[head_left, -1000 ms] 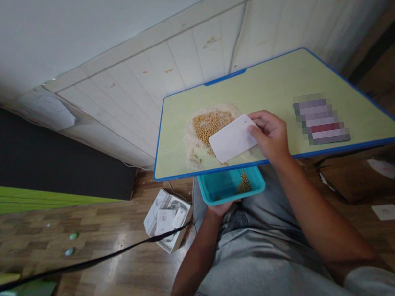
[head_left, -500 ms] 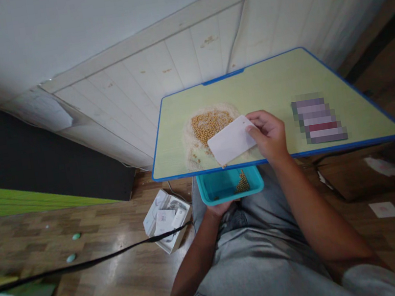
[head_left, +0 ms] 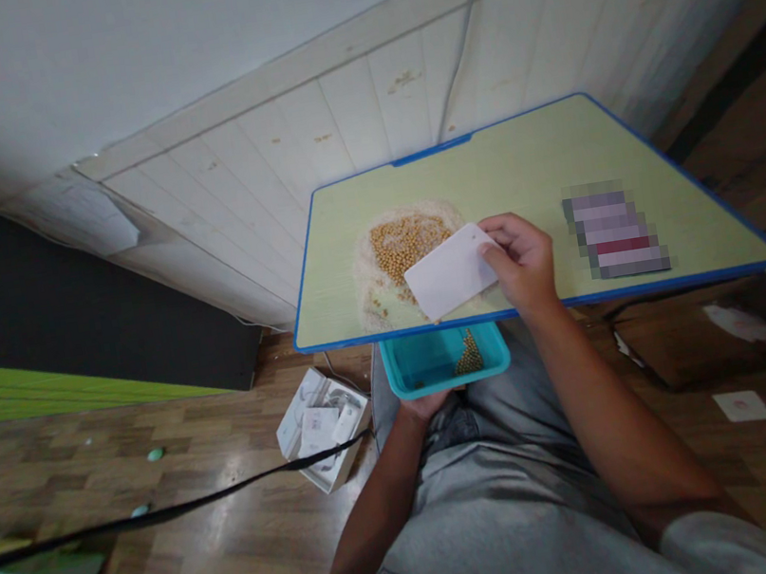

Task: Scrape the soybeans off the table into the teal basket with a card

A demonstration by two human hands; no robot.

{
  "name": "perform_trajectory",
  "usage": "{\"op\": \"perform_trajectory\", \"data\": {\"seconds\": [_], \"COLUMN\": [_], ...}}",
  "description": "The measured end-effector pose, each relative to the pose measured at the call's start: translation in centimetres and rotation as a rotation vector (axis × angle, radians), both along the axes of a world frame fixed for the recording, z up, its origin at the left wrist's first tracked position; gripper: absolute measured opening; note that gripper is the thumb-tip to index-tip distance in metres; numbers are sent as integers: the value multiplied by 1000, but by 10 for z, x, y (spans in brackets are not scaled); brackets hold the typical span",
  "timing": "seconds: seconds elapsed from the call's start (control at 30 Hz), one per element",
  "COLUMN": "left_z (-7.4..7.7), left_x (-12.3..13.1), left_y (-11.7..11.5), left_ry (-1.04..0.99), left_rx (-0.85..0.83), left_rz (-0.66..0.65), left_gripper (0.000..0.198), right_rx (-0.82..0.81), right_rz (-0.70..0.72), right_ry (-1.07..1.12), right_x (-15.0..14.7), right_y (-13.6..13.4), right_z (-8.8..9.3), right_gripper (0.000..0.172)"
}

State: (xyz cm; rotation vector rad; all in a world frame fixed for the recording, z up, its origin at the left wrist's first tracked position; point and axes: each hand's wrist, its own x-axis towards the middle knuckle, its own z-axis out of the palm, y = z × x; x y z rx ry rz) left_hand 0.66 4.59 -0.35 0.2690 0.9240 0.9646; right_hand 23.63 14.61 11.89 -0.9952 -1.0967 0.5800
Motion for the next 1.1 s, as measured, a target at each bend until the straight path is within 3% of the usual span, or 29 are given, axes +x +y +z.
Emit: {"op": "perform_trajectory", "data": {"seconds": [0.23,0.37,0.6,0.7,0.93,1.1], "left_z": [-17,-18,-16,-16,-10,-10], "left_x": [1,-1,4,6,2,2], "left_y": [3,5,7,7,6,3], "left_ry": [-71,-47,-86,-118,-44,14], "left_rx": [22,65,50,5,43,25], "left_rz": [68,13,58,48,20,17], "left_gripper": [88,91,85,83,77,87], "right_rx": [38,91,15,-43,-140,-128], "right_rz": [-26,-78,-172,-150,-82,-179], "right_ry": [-1,15,32,7,-17,7], "right_x": [2,2,-3,-2,7,7], "right_y": [4,-3,-80,-99,-96,-93], "right_z": [0,0,-3,-3,-7,-10], "right_gripper": [34,46,41,37,30,32]}}
